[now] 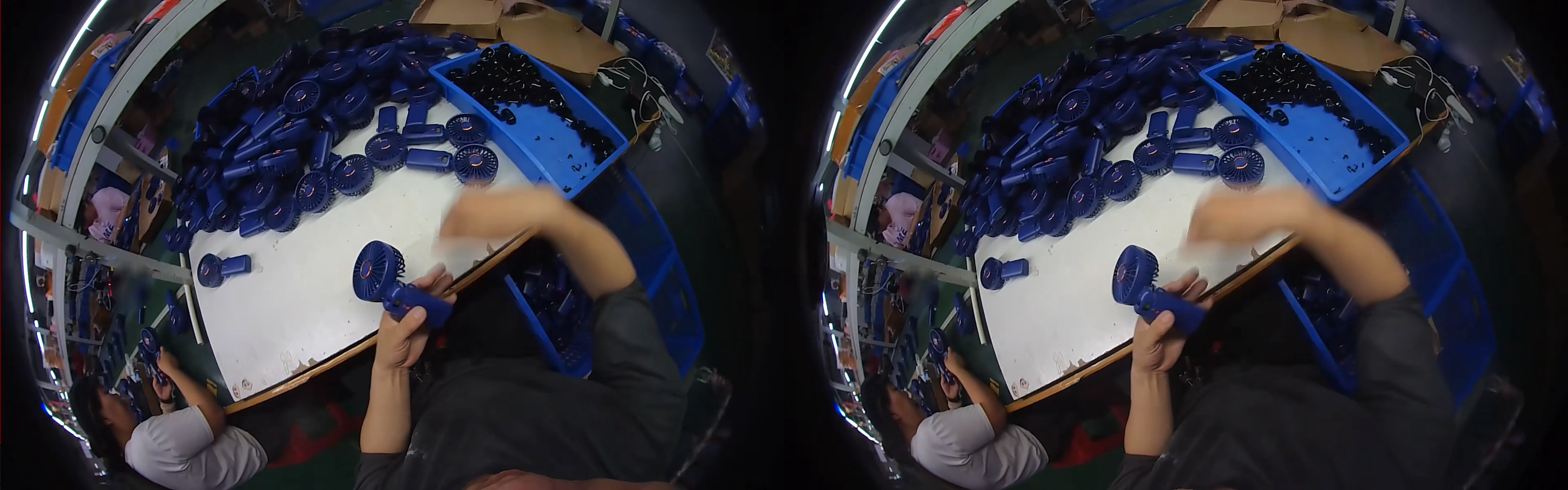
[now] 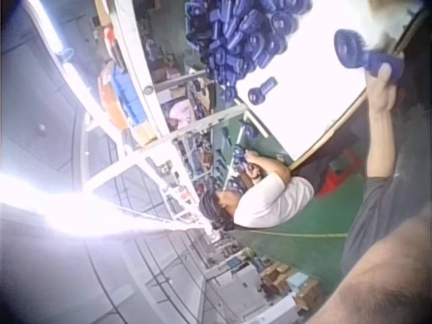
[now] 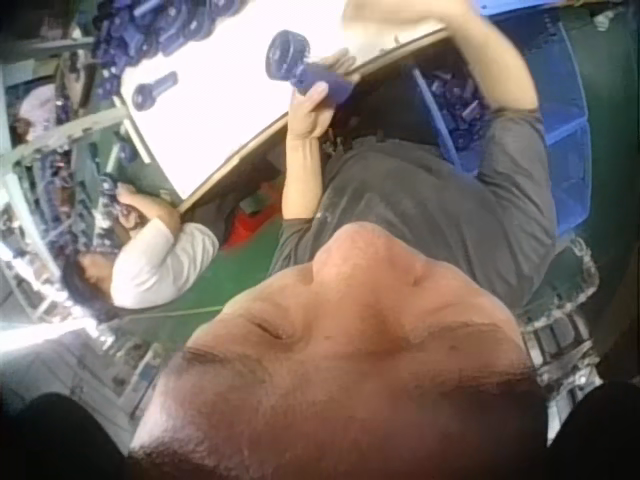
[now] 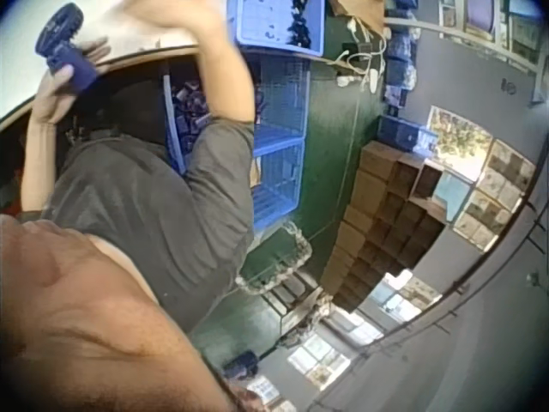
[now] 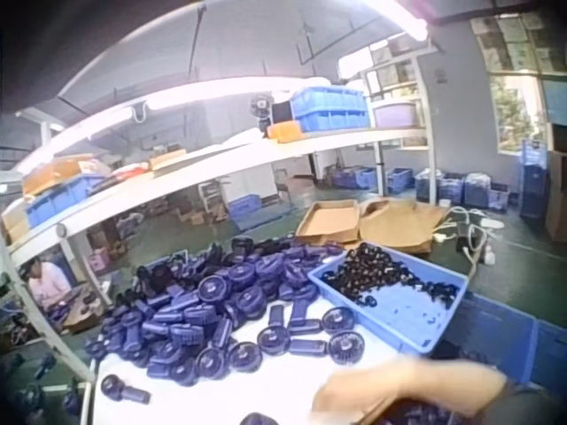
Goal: Assembling handheld portable fans on a production line by joining components and using a screwdriver.
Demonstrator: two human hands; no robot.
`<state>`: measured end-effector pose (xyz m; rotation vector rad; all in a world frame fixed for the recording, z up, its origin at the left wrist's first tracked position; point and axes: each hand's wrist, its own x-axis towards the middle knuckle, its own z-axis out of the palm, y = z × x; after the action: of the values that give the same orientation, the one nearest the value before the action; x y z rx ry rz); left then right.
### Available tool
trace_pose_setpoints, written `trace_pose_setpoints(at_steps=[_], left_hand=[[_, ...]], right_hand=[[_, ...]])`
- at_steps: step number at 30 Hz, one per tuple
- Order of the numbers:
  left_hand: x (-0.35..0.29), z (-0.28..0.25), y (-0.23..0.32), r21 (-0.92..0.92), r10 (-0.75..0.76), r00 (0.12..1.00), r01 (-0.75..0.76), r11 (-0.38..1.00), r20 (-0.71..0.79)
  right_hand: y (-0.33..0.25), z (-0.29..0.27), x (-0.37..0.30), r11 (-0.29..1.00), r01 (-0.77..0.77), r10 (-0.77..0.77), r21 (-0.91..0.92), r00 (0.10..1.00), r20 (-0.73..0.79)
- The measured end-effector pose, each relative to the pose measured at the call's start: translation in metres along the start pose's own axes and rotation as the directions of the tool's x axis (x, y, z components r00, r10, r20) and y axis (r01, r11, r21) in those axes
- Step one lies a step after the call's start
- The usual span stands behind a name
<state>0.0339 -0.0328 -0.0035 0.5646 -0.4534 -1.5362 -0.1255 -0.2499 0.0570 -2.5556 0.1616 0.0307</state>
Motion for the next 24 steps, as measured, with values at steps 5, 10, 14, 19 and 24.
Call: trace_pose_setpoints(at_steps=[5, 10, 14, 19, 24], left_hand=[[-0.009, -0.012, 0.013, 0.036, 0.057, 0.998, -0.057, 0.998, -0.001], [-0.026, -0.033, 0.024, 0.165, 0.074, 0.988, -0.051, 0.985, -0.134], [-0.032, -0.037, 0.03, 0.261, 0.085, 0.973, -0.027, 0.965, -0.214], [-0.03, -0.036, 0.03, 0.265, 0.061, 0.973, 0.0, 0.964, -0.223], [-0.029, -0.035, 0.027, 0.285, 0.012, 0.966, 0.064, 0.956, -0.258]], right_hand=[[0.191, -0.066, -0.091, 0.67, -0.731, 0.531, -0.129, 0.594, -0.603], [0.232, -0.038, -0.099, 0.614, -0.78, 0.613, -0.119, 0.567, -0.55], [0.201, -0.056, -0.099, 0.575, -0.817, 0.595, -0.046, 0.456, -0.662], [0.184, -0.058, -0.1, 0.608, -0.794, 0.583, 0.018, 0.431, -0.688], [0.167, -0.064, -0.11, 0.442, -0.893, 0.617, 0.084, 0.234, -0.752]])
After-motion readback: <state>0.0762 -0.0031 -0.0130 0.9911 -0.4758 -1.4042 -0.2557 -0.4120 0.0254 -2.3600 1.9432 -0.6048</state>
